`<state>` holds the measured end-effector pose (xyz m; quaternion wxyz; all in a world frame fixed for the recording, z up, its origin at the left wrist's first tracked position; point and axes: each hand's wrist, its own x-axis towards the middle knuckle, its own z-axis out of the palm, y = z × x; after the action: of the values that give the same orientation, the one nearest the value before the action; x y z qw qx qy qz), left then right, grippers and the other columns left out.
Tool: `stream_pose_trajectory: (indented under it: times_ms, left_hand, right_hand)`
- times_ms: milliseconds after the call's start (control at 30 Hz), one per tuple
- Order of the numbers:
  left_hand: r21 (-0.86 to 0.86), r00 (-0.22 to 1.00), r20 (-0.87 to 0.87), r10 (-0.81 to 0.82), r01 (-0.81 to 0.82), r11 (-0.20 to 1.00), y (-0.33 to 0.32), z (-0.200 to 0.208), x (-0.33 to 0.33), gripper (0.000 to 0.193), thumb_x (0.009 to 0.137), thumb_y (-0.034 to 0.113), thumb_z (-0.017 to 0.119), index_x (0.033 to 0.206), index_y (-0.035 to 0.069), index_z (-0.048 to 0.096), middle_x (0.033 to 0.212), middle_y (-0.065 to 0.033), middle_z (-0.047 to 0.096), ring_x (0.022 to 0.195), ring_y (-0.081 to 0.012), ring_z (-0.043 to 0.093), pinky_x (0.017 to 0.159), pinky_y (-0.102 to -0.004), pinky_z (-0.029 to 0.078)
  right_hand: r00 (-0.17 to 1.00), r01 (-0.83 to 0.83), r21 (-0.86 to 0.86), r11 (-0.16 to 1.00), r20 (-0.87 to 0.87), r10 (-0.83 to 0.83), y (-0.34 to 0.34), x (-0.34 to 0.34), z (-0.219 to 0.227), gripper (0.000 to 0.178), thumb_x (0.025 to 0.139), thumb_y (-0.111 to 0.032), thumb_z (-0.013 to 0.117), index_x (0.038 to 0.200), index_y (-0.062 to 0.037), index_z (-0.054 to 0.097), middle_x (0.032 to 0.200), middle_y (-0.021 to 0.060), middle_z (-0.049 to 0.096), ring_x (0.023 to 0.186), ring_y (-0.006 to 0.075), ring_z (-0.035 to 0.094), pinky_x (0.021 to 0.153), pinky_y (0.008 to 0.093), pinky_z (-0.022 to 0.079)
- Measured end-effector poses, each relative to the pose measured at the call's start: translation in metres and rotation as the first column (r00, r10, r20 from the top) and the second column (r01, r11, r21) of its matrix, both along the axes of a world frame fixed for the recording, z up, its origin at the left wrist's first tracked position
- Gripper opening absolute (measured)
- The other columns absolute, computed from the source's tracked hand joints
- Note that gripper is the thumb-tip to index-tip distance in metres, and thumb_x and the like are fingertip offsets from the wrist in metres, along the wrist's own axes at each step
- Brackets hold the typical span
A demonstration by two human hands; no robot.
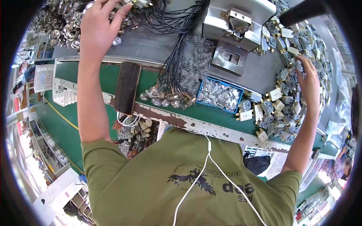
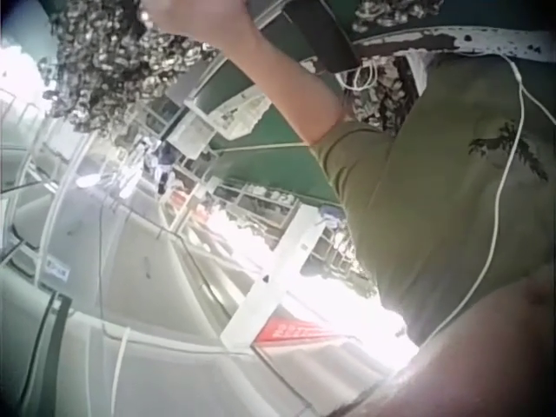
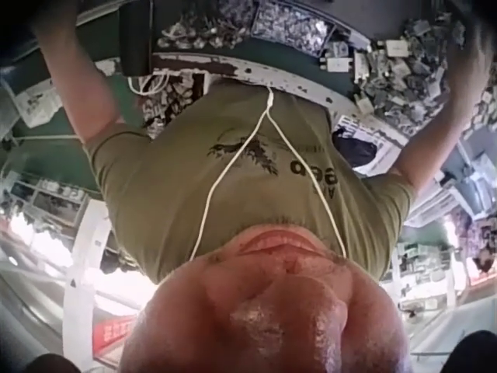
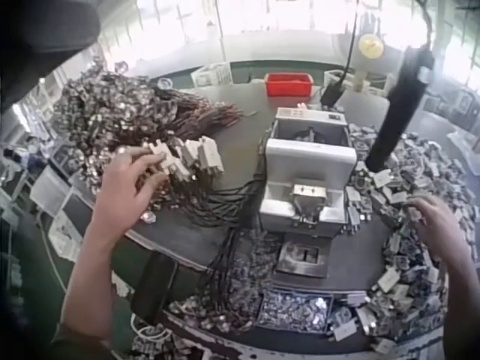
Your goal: Assembling small electronic components on an industrial production line using an electric screwdriver.
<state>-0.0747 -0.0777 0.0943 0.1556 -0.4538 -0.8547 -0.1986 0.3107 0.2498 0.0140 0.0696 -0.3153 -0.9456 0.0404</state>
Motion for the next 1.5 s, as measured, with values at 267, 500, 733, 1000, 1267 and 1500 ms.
stream_pose_trajectory:
  times_ms: [267,500,733,1000,1267,1500]
  left_hand:
    - [-0.071,0.819,-0.244,-0.520,0.519,0.852,0.012,-0.045,0.020,0.021,0.085,0.019,0.077,0.105,0.014,0.072,0.109,-0.0033,0.069,0.102,-0.0265,0.066,0.086,-0.0416,0.052]
    - [-0.304,0.916,0.107,-0.387,0.401,0.864,-0.018,-0.075,0.008,0.021,0.090,0.018,0.070,0.109,0.011,0.073,0.098,-0.0096,0.070,0.085,-0.0338,0.071,0.073,-0.0448,0.058]
    - [-0.123,0.901,0.138,-0.410,0.427,0.896,-0.016,-0.113,0.017,0.022,0.089,0.013,0.069,0.109,0.010,0.076,0.101,-0.0065,0.072,0.089,-0.0294,0.071,0.078,-0.0420,0.058]
    - [-0.102,0.859,0.131,-0.494,0.508,0.856,-0.020,-0.114,0.011,0.016,0.087,0.012,0.070,0.103,0.007,0.072,0.101,-0.0068,0.071,0.096,-0.0301,0.069,0.083,-0.0414,0.057]
    - [-0.057,0.877,0.115,-0.466,0.474,0.879,-0.027,-0.112,0.009,0.014,0.090,0.010,0.069,0.104,0.008,0.070,0.096,-0.0095,0.068,0.096,-0.0309,0.068,0.084,-0.0421,0.056]
    - [0.130,0.778,0.316,-0.543,0.531,0.837,-0.004,-0.076,0.033,0.015,0.093,0.012,0.069,0.106,0.006,0.067,0.102,-0.0107,0.069,0.095,-0.0318,0.068,0.081,-0.0411,0.055]
  right_hand:
    - [0.994,-0.107,0.030,0.994,0.018,0.107,0.002,-0.013,0.005,0.036,0.094,-0.009,0.070,0.130,-0.0096,0.066,0.135,0.0115,0.064,0.127,0.0339,0.060,0.110,0.0416,0.045]
    - [0.743,-0.195,-0.643,0.741,-0.590,-0.317,-0.052,0.003,-0.014,0.041,0.110,-0.022,0.053,0.144,0.0004,0.053,0.133,0.0161,0.065,0.116,0.0233,0.065,0.103,0.0384,0.050]
    - [0.786,-0.381,-0.872,0.306,-0.480,-0.390,-0.137,-0.032,-0.016,0.046,0.101,-0.019,0.065,0.142,0.0000,0.053,0.122,0.0151,0.066,0.100,0.0180,0.064,0.087,0.0313,0.052]
    - [0.919,-0.233,-0.519,0.823,-0.394,0.011,-0.156,-0.079,0.002,0.039,0.095,-0.005,0.071,0.133,-0.0005,0.062,0.112,0.0100,0.071,0.097,0.0143,0.063,0.090,0.0302,0.050]
    - [0.886,-0.344,-0.062,0.937,-0.351,0.302,-0.148,-0.111,-0.017,0.034,0.091,-0.014,0.077,0.123,-0.0075,0.069,0.112,0.0123,0.072,0.102,0.0289,0.067,0.091,0.0406,0.052]
    - [0.868,-0.357,-0.085,0.930,-0.397,0.298,-0.145,-0.123,-0.026,0.034,0.087,-0.010,0.080,0.120,-0.0068,0.071,0.106,0.0104,0.074,0.095,0.0292,0.069,0.084,0.0392,0.054]
